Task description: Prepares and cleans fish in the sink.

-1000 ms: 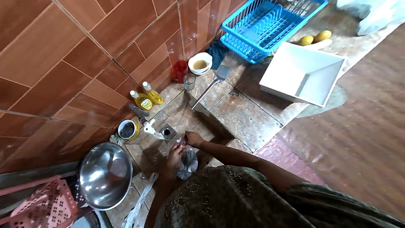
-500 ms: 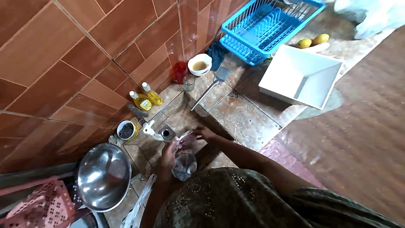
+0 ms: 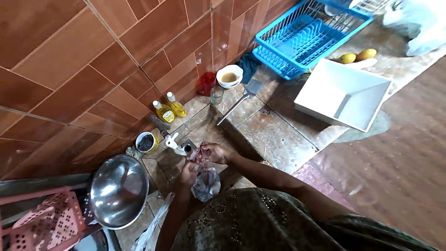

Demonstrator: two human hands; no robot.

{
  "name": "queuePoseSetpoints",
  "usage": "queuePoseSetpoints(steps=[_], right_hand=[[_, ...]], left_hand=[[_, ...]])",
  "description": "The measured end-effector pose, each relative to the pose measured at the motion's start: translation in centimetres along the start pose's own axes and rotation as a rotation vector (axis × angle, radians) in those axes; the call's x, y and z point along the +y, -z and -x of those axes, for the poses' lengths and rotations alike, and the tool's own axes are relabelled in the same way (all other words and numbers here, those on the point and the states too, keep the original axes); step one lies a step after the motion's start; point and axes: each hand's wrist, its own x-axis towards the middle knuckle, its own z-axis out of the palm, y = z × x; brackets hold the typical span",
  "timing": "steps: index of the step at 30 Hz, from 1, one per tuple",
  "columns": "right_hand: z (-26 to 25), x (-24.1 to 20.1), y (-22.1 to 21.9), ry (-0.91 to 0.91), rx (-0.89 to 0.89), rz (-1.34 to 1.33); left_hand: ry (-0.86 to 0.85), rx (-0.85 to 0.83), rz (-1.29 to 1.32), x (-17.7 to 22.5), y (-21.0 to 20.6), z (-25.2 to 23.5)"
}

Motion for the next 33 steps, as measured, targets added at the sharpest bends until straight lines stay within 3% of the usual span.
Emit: queuePoseSetpoints(steps=[2, 5, 8, 12, 15, 18, 21, 26, 33], right_hand=[[-0.2, 0.3, 0.2, 0.008, -0.022, -0.012], [-0.3, 0.9, 1.4, 0.028, 0.031, 0.015], [-0.1, 1.5, 2.6, 0.059, 0.192, 0.139], [0.1, 1.7, 1.6, 0.187, 0.444, 0.805], [0.3, 1.7, -0.6, 0.417, 0.388, 1.100], [0.1, 1.5, -2.4, 0.322, 0.274, 1.199], [-0.5, 2.3, -3.0, 0.130, 0.259, 0.938], [-1.5, 5.0, -3.3, 0.055, 0.274, 0.197], [-2.1, 6.1, -2.9, 0.009, 0.261, -0.079]], left_hand=[[0.055, -0.009, 0.162, 0.3, -0.5, 0.3], [0.004, 0.002, 0.221, 1.0, -1.2, 0.4], [-0.038, 0.053, 0.205, 2.1, -1.2, 0.5], [-0.028, 0.069, 0.140, 2.9, -0.9, 0.6], [-0.036, 0.062, 0.118, 2.8, -0.5, 0.9], [-0.073, 0.066, 0.079, 2.7, -0.5, 1.6], [-0.153, 0.130, 0.060, 2.9, -1.3, 2.9], [-0.205, 0.180, -0.025, 3.3, -2.0, 4.2], [-0.233, 0.162, -0.224, 3.9, -1.5, 4.6]])
